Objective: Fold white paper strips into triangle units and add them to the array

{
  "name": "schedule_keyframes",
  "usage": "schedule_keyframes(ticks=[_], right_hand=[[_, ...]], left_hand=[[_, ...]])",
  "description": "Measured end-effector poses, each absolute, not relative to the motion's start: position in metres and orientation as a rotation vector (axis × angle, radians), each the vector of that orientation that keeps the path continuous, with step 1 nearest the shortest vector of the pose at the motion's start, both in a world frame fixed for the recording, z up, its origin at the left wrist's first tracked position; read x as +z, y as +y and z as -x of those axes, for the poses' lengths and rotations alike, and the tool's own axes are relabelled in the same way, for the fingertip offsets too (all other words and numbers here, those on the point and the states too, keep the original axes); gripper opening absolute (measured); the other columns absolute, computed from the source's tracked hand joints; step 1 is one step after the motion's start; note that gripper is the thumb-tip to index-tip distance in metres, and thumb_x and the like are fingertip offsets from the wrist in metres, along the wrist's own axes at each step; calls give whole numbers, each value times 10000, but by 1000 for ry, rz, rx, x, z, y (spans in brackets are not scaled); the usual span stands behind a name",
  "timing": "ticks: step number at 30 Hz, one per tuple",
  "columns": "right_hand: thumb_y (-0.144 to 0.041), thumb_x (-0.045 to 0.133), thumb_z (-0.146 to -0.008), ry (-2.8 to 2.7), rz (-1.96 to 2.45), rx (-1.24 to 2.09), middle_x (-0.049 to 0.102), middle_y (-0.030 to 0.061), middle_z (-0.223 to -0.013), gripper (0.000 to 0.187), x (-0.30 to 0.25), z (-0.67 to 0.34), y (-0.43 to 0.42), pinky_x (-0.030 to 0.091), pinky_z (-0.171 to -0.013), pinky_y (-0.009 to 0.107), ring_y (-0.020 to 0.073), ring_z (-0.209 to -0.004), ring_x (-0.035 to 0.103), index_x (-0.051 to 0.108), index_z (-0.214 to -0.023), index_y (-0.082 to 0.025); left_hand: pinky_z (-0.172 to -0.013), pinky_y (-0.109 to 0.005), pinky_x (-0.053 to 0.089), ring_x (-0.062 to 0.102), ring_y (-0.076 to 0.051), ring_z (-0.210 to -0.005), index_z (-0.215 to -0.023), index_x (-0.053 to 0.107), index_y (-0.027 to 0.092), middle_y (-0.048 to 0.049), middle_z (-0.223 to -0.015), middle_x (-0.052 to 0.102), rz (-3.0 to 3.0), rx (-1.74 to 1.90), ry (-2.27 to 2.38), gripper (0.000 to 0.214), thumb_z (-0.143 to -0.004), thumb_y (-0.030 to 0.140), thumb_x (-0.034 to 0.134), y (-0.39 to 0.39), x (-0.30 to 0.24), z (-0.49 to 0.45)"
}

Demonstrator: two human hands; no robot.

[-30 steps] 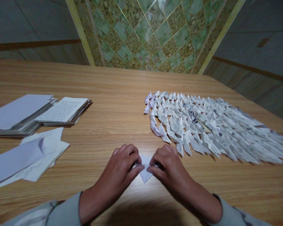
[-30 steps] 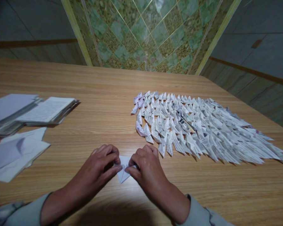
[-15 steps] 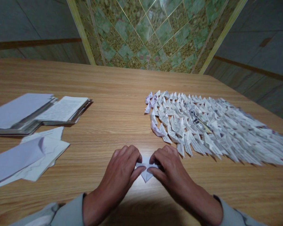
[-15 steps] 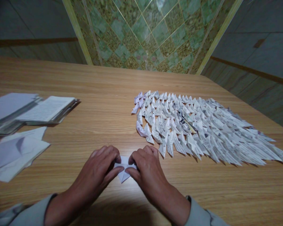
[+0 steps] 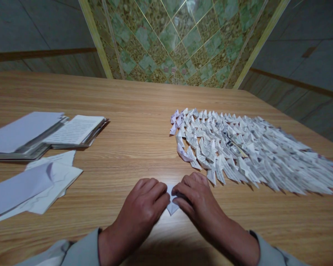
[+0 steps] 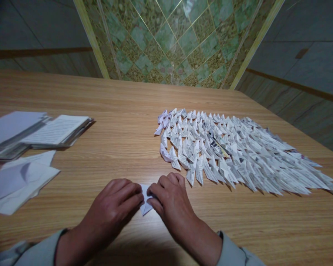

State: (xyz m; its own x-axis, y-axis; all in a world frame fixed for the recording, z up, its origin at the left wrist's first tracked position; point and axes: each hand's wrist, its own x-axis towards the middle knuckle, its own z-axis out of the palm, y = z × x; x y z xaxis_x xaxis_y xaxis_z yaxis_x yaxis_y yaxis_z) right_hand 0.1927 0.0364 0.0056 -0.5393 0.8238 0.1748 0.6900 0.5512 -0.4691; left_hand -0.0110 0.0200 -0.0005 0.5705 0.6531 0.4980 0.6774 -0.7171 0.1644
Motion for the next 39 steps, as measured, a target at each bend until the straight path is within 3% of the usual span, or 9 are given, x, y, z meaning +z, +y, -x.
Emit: schedule_keyframes(ticks=[5,8,12,17,25,29,33,36,39], right_hand=[[-199,775,-878,-2420,1224,453,637,11,-882,112,6,-193,36,311,-872,384,222,-901,518,691,-943,-233],[-191,776,-877,-2413,1214,448,640,8,-875,115,7,-192,36,310,-880,379,220,-899,523,692,-944,-233],[-192,785,-867,-2408,1212,420,649,4,-886,130,10,-192,34,317,-877,363,216,-905,530,690,-944,-236],[-216,798,-853,-2457,1186,244,654,10,-867,136,6,-191,35,324,-915,384,224,-883,539,683,-926,-224],[-156,642,-958,-2427,1169,-64,666,16,-779,128,7,-193,36,354,-966,427,220,-816,563,672,-842,-202],[-175,497,-1038,-2337,964,-47,743,30,-882,198,8,-195,13,363,-1044,415,198,-843,599,689,-990,-182],[-322,610,-990,-2370,938,-65,762,56,-1151,235,-4,-199,-13,327,-1128,424,221,-1044,639,672,-1152,-165],[-346,671,-952,-2398,1022,-80,742,40,-1230,314,-9,-207,-20,279,-1168,438,233,-1120,635,661,-1216,-177],[-316,655,-963,-2383,1097,-90,747,16,-1219,281,-6,-212,-19,223,-1198,431,230,-1114,638,664,-1217,-196]], left_hand=[[-709,-359,420,549,-207,-743,-952,683,150,-52,-815,678,2756,-842,-1032,286,-1059,177,419,11,1,16],[-867,-419,458,618,-237,-885,-1114,678,162,-86,-974,727,2746,-839,-954,209,-1024,174,490,2,-5,23],[-1006,-512,408,632,-273,-1047,-1240,645,251,-102,-1181,715,2762,-744,-994,303,-947,331,632,-8,-18,31],[-1051,-516,381,630,-277,-1079,-1230,650,287,-100,-1222,715,2719,-761,-1015,446,-843,484,746,-11,-28,32],[-1105,-529,335,635,-290,-1133,-1228,654,286,-100,-1219,725,2704,-744,-1029,487,-833,556,742,-13,-27,32],[-1128,-512,308,623,-287,-1175,-1253,639,284,-101,-1253,710,2712,-708,-1032,515,-843,586,719,-14,-28,33],[-1156,-511,257,588,-288,-1224,-1287,622,281,-102,-1300,682,2720,-682,-1044,522,-878,602,669,-15,-33,34],[-1155,-525,241,562,-296,-1254,-1312,611,300,-104,-1328,663,2732,-678,-1055,508,-898,590,650,-16,-34,35],[-1148,-531,245,565,-296,-1244,-1310,616,308,-104,-1319,665,2741,-678,-1062,489,-908,585,638,-16,-34,36]])
